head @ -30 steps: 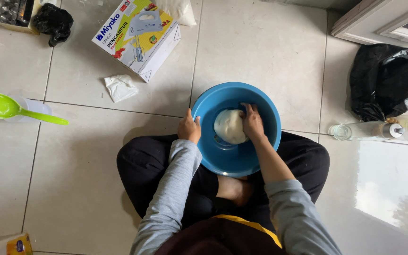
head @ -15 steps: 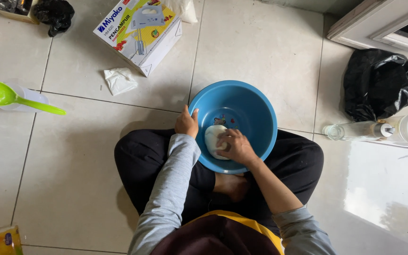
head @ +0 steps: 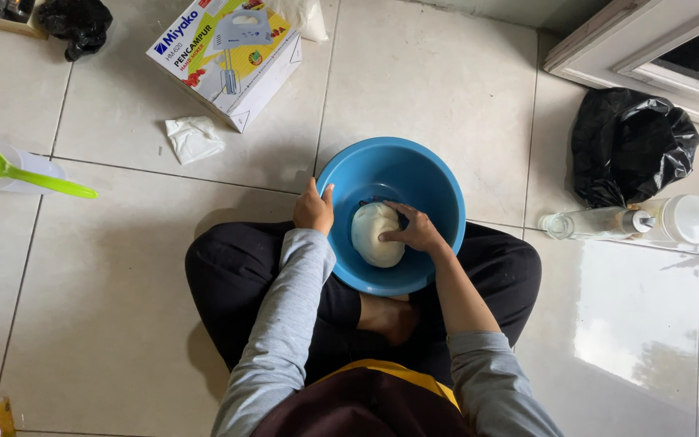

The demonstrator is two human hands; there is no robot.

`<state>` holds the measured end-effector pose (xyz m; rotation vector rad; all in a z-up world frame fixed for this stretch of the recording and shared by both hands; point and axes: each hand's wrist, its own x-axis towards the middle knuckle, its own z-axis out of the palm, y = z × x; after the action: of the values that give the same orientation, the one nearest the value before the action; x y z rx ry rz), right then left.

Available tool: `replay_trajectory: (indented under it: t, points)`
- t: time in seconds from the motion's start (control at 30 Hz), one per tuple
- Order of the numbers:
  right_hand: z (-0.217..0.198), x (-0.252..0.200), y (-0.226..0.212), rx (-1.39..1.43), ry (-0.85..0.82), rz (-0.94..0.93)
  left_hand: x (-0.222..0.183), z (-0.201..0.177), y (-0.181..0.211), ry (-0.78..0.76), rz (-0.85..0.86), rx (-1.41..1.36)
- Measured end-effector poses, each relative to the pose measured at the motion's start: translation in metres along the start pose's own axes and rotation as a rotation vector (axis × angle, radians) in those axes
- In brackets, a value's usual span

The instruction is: Kneading a large piece of dough in a blue plastic bowl by hand while sitting on the floor.

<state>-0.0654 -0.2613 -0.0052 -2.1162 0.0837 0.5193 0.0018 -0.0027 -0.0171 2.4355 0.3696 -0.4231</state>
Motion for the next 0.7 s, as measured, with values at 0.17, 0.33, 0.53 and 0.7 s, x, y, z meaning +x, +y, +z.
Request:
replay_trajectory:
  t: [0.17, 0.33, 0.53, 0.7]
  points:
    - [-0.004, -0.015, -0.033, -0.121, 0.191, -0.015, -0.003, -0.006, 0.003, -0.012, 0.003, -0.018]
    - [-0.001, -0.011, -0.024, -0.081, 0.298, -0.06, -0.002, -0.005, 0.003, -0.014, 0.004, -0.01]
    - [-0.007, -0.021, -0.043, 0.047, 0.245, -0.126, -0.002, -0.004, 0.003, -0.016, -0.001, 0.021]
    - [-0.011, -0.008, -0.041, 0.018, 0.325, -0.13, 0.0, -0.004, 0.003, -0.015, 0.003, 0.013]
